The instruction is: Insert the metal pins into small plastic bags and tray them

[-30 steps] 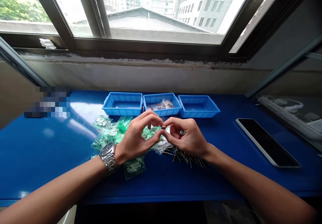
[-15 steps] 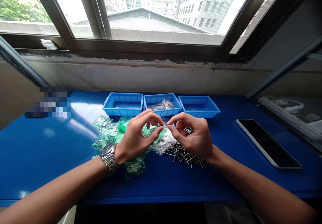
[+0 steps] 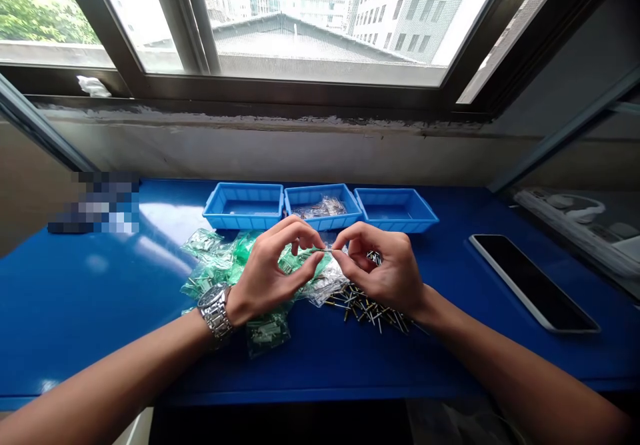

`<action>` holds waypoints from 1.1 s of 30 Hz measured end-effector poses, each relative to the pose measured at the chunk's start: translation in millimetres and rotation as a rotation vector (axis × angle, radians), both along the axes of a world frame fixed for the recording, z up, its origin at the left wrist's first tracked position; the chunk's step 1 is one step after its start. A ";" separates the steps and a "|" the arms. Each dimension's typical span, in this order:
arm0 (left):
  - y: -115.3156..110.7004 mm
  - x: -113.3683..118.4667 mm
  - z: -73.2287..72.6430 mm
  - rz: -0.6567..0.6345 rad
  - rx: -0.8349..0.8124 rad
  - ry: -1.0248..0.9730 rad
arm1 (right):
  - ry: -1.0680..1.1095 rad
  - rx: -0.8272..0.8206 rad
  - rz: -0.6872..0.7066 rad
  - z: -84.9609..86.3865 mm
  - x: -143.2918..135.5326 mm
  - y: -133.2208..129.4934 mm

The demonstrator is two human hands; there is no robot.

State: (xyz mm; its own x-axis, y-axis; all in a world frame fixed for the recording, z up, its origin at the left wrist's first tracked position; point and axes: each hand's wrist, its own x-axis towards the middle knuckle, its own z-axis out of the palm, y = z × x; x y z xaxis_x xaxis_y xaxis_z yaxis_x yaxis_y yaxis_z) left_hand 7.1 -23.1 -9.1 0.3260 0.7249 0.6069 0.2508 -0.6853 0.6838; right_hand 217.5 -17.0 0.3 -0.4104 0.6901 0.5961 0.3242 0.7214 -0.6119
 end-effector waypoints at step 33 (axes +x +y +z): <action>0.4 1.7 -5.6 -0.005 -0.021 0.124 | 0.003 0.073 -0.053 0.5 9.1 9.2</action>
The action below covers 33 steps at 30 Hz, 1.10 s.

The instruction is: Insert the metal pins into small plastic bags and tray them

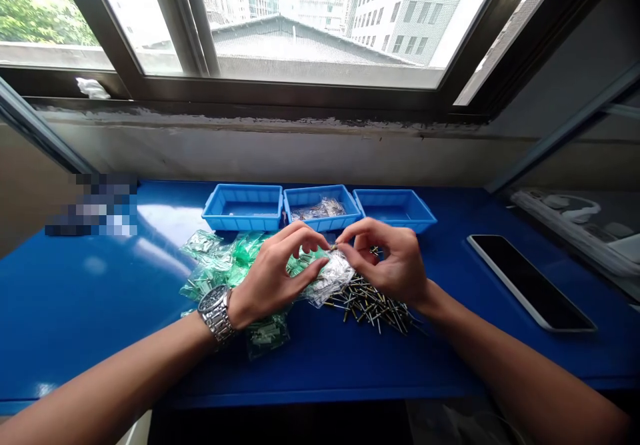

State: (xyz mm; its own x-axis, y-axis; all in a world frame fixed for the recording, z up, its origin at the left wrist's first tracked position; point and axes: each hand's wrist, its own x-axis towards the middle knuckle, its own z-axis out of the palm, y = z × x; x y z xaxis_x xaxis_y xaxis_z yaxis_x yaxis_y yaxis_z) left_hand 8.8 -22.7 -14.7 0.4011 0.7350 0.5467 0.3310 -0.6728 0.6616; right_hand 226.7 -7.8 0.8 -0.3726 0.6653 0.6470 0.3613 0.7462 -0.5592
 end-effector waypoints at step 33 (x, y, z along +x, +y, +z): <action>0.4 -0.3 -1.4 -0.063 -0.037 0.082 | -0.803 -0.550 -0.201 10.5 84.0 46.8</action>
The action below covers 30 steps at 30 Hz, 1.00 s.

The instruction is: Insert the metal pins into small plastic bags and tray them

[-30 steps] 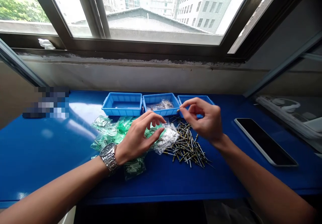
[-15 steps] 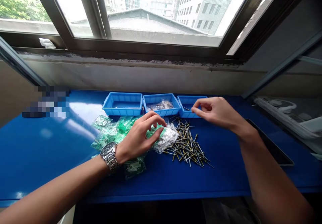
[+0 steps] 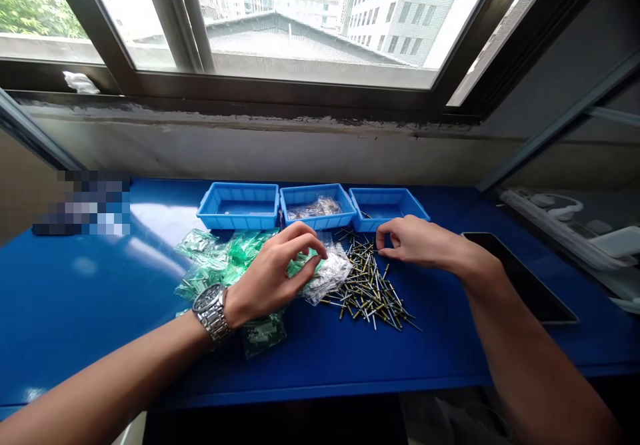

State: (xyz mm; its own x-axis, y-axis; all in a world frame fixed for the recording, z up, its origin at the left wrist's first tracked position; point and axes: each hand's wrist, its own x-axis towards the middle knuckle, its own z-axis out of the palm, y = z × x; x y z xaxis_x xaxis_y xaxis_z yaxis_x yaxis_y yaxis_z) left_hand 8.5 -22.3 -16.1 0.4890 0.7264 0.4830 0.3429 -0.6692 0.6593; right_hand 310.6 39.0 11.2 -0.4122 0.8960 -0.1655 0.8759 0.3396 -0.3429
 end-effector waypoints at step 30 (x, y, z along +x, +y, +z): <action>2.9 -0.2 0.6 0.138 0.053 -0.062 | 0.764 0.402 0.222 -16.0 -83.7 -40.9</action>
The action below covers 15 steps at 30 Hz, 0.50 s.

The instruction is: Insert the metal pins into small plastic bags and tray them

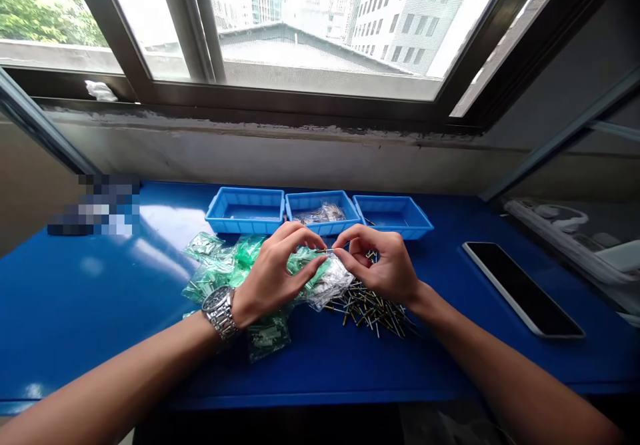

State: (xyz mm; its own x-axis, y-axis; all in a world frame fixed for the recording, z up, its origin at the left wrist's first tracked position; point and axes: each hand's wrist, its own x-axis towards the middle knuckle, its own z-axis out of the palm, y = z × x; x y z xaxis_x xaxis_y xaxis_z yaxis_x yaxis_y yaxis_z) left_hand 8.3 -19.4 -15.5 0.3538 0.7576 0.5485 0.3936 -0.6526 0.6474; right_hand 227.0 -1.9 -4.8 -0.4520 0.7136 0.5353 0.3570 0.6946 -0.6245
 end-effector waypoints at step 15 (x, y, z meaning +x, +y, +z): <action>-2.8 0.4 3.0 -0.039 -0.025 -0.104 | 0.017 -0.089 0.067 -15.1 -9.0 -6.1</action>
